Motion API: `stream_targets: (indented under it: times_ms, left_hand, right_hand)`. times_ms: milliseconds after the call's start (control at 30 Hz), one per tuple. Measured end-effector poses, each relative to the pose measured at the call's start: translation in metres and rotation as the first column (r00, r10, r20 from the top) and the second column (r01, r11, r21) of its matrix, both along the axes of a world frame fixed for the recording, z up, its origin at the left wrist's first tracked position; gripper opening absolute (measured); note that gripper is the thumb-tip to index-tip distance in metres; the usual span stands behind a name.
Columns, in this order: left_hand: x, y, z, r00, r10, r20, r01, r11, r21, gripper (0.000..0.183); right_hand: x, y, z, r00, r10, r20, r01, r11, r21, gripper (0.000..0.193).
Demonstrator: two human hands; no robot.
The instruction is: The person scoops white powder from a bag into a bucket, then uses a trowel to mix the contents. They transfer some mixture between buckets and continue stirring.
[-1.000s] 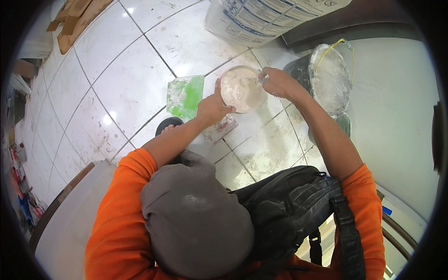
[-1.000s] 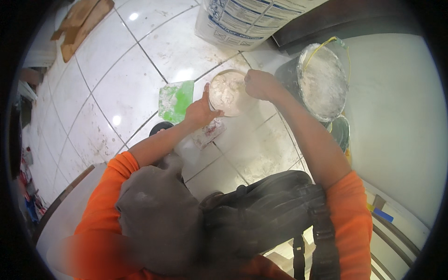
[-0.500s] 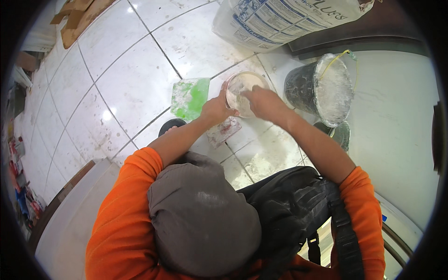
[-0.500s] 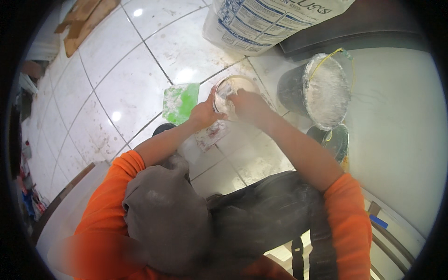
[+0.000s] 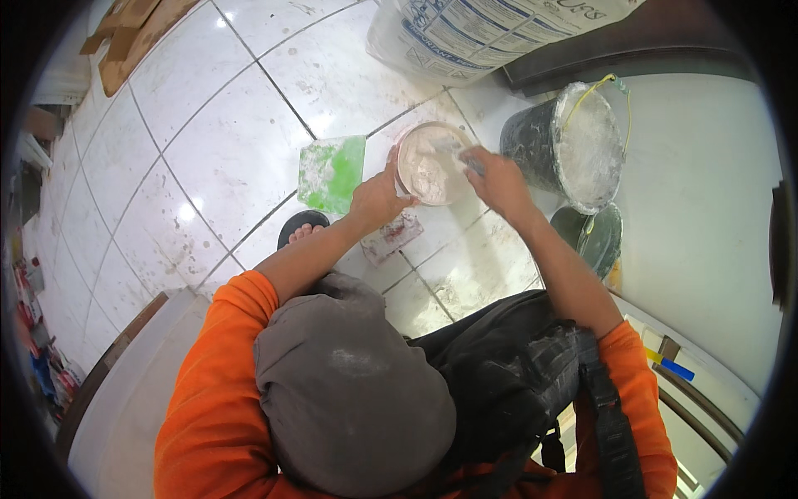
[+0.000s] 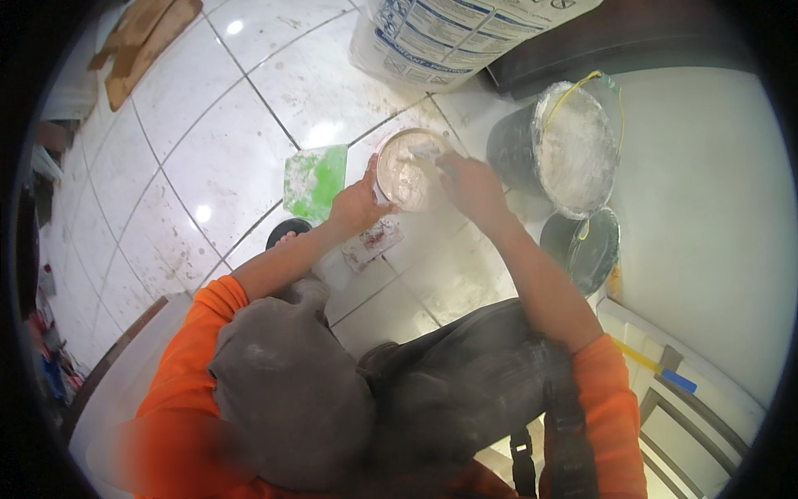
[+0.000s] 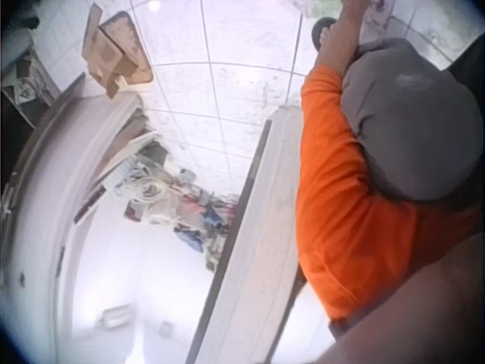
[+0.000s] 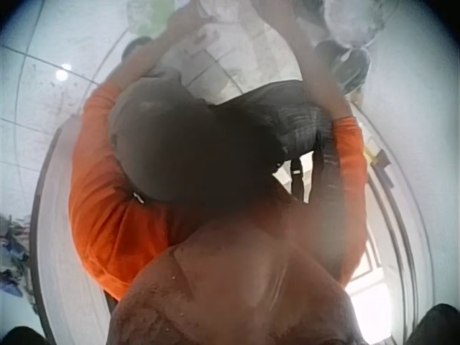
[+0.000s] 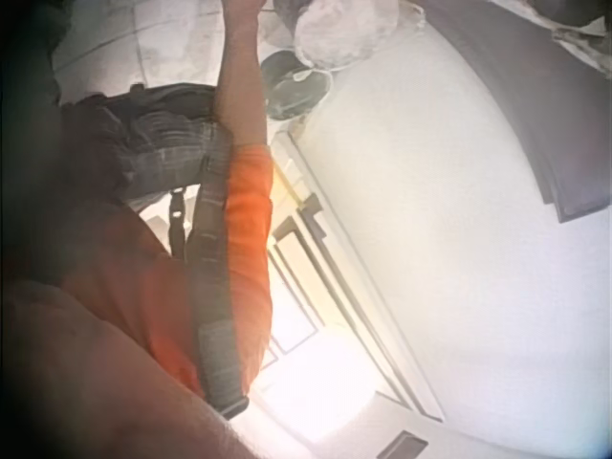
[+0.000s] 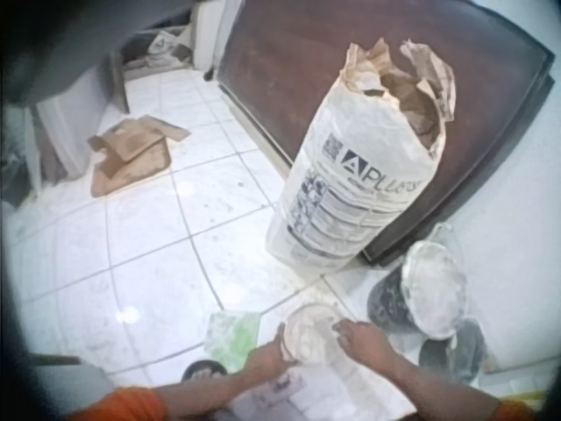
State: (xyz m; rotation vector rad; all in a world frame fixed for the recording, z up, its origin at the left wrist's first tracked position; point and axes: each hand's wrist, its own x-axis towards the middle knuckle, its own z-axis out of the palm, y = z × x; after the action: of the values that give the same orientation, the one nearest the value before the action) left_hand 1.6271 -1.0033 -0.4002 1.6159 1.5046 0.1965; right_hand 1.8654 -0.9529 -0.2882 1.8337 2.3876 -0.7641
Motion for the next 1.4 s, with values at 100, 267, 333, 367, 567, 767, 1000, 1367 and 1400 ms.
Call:
stream_targets:
  times_ms: [100, 267, 333, 367, 567, 767, 1000, 1367, 1400]
  left_hand:
    - [0.001, 0.0, 0.003, 1.0, -0.005, -0.008, 0.006, 0.998, 0.057, 0.121]
    - [0.003, 0.01, 0.015, 0.996, -0.042, -0.075, 0.05, 0.993, 0.103, 0.123]
    - [0.001, 0.014, 0.024, 0.986, -0.091, -0.14, 0.096, 0.995, 0.027, 0.124]
    - [0.0, 0.016, 0.029, 0.98, -0.116, -0.159, 0.124, 0.991, 0.042, 0.122]
    - [-0.003, 0.021, 0.033, 0.942, -0.256, -0.216, 0.262, 0.965, -0.002, 0.114]
    - [-0.009, 0.063, 0.031, 0.939, -0.297, -0.173, 0.32, 0.939, 0.128, 0.09]
    - [-0.012, 0.172, 0.004, 0.756, -0.455, -0.471, 0.574, 0.807, 0.14, 0.074]
    - [-0.029, 0.135, 0.025, 0.877, -0.27, -0.398, 0.357, 0.92, 0.163, 0.028]
    - [-0.036, 0.123, 0.024, 0.9, -0.242, -0.362, 0.314, 0.937, 0.156, 0.032]
  right_hand:
    - [-0.016, 0.003, -0.011, 0.996, 0.063, 0.068, -0.064, 0.998, 0.007, 0.03]
    - [-0.012, -0.039, -0.007, 0.989, 0.067, 0.131, -0.047, 0.987, -0.154, 0.033]
    - [0.002, -0.042, 0.001, 0.995, 0.047, 0.09, -0.037, 0.993, -0.112, 0.032]
    - [0.009, -0.041, 0.006, 0.996, 0.024, 0.086, -0.016, 0.995, -0.099, 0.032]
    - [0.001, -0.051, 0.017, 0.967, 0.165, 0.194, -0.161, 0.986, -0.033, 0.031]
    - [0.003, -0.046, 0.013, 0.966, 0.107, 0.233, -0.071, 0.985, -0.156, 0.031]
    - [-0.001, -0.056, -0.004, 0.985, 0.011, 0.174, 0.015, 0.989, -0.147, 0.031]
    - [0.001, -0.062, 0.017, 0.983, -0.041, 0.181, 0.052, 0.997, -0.053, 0.032]
    - [0.0, -0.065, 0.019, 0.983, -0.005, 0.183, 0.009, 1.0, -0.018, 0.033]
